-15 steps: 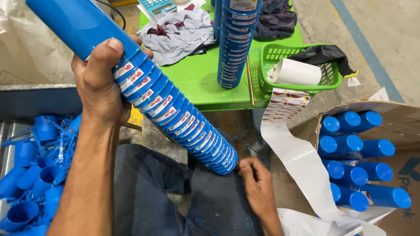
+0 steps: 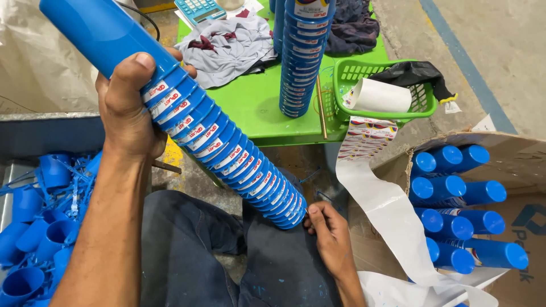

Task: The person applies adhesive labels to stacks of blue plastic containers, smoothing each label by hand. They then place the labeled stacks into a cardboard box.

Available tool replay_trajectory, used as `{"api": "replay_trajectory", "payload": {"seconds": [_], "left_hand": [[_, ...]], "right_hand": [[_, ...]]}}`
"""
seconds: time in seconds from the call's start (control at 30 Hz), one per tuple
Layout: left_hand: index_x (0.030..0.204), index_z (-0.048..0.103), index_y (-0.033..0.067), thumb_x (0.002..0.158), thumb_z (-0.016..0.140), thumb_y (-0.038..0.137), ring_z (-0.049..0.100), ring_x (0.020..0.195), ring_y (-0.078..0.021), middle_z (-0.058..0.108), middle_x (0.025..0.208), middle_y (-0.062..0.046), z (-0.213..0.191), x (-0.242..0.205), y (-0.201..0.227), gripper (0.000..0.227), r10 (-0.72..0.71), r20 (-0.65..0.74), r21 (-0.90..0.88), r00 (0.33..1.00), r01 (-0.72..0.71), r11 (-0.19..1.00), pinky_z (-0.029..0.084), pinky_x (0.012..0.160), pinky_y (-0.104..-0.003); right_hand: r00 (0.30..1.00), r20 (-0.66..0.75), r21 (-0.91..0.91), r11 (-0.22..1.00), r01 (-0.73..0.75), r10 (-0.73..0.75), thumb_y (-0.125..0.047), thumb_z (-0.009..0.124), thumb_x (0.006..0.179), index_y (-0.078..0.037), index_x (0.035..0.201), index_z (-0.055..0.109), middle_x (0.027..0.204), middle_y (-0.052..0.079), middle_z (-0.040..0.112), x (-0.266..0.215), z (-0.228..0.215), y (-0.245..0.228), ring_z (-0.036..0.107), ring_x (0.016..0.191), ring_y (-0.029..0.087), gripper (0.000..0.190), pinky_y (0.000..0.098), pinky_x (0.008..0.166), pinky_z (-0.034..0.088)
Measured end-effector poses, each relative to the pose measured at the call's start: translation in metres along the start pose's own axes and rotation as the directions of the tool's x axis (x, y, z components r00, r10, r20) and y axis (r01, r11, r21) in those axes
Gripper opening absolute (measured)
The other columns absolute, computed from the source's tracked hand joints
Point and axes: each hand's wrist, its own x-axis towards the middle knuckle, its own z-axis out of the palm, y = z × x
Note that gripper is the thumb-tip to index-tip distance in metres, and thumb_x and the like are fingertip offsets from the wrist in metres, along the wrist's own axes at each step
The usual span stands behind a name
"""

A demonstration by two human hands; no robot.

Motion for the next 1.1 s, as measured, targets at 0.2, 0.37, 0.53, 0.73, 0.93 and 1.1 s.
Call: {"api": "replay_trajectory", "payload": {"seconds": [0.2, 0.37, 0.53, 0.73, 0.93, 1.1], "left_hand": [[0.093, 0.065, 0.0019, 0.065, 0.074, 0.037, 0.078, 0.078, -0.0220, 0.073, 0.090, -0.010, 0.007, -0.001, 0.002, 0.046, 0.024, -0.045, 0.005, 0.999, -0.023, 1.000, 0.066, 0.063, -0.036], [0.094, 0.066, 0.0022, 0.066, 0.073, 0.038, 0.078, 0.079, -0.0212, 0.073, 0.090, -0.011, 0.009, -0.001, 0.001, 0.046, 0.024, -0.010, 0.009, 1.000, -0.024, 1.000, 0.065, 0.064, -0.034], [0.096, 0.067, 0.0024, 0.067, 0.073, 0.039, 0.078, 0.081, -0.0210, 0.073, 0.092, -0.010, 0.011, -0.002, 0.001, 0.047, 0.043, 0.008, 0.015, 0.999, -0.043, 0.999, 0.065, 0.066, -0.034], [0.101, 0.062, 0.0040, 0.068, 0.077, 0.038, 0.079, 0.085, -0.0256, 0.072, 0.094, -0.011, 0.012, -0.001, 0.004, 0.049, 0.056, 0.075, -0.006, 0.996, -0.056, 0.998, 0.069, 0.072, -0.041], [0.129, 0.050, 0.0054, 0.069, 0.087, 0.029, 0.074, 0.095, -0.0309, 0.071, 0.106, -0.014, -0.010, 0.005, 0.003, 0.074, -0.052, 0.364, -0.289, 0.930, 0.165, 0.943, 0.065, 0.084, -0.043], [0.130, 0.062, -0.0015, 0.069, 0.081, 0.028, 0.072, 0.103, -0.0319, 0.069, 0.115, -0.015, -0.010, -0.001, 0.016, 0.070, 0.020, 0.500, -0.290, 0.866, 0.146, 0.946, 0.062, 0.091, -0.044]], "right_hand": [[0.997, 0.081, -0.190, 0.982, 0.002, 0.013, -0.041, 0.056, 0.098, -0.012, 0.081, 0.071, 0.070, 0.001, 0.067, -0.009, -0.003, -0.010, 0.063, 0.069, 0.013, 0.037, 0.0292, 0.069, 0.048], [0.993, -0.012, -0.171, 0.979, 0.113, -0.117, -0.029, 0.059, 0.100, -0.011, 0.085, 0.070, 0.073, 0.002, 0.068, -0.012, -0.007, -0.014, 0.063, 0.070, 0.012, 0.027, 0.0286, 0.066, 0.049], [0.992, 0.009, -0.150, 0.980, 0.129, -0.129, -0.028, 0.058, 0.101, -0.011, 0.086, 0.067, 0.070, 0.000, 0.061, -0.005, -0.001, -0.023, 0.058, 0.066, 0.011, 0.025, 0.0275, 0.062, 0.047], [0.984, -0.002, -0.351, 0.922, 0.165, -0.177, -0.034, 0.057, 0.098, -0.011, 0.086, 0.074, 0.081, 0.002, 0.076, -0.019, 0.003, -0.031, 0.067, 0.076, 0.015, 0.031, 0.0325, 0.069, 0.048], [0.985, -0.158, -0.216, 0.976, 0.037, -0.072, -0.028, 0.059, 0.099, -0.009, 0.089, 0.071, 0.073, 0.003, 0.069, -0.014, -0.016, -0.026, 0.066, 0.070, 0.013, 0.025, 0.0277, 0.068, 0.051], [0.998, 0.033, -0.014, 0.999, -0.047, 0.048, -0.024, 0.068, 0.095, -0.008, 0.084, 0.068, 0.073, 0.008, 0.074, 0.000, -0.015, -0.029, 0.066, 0.064, 0.015, 0.019, 0.0291, 0.063, 0.056]]}}
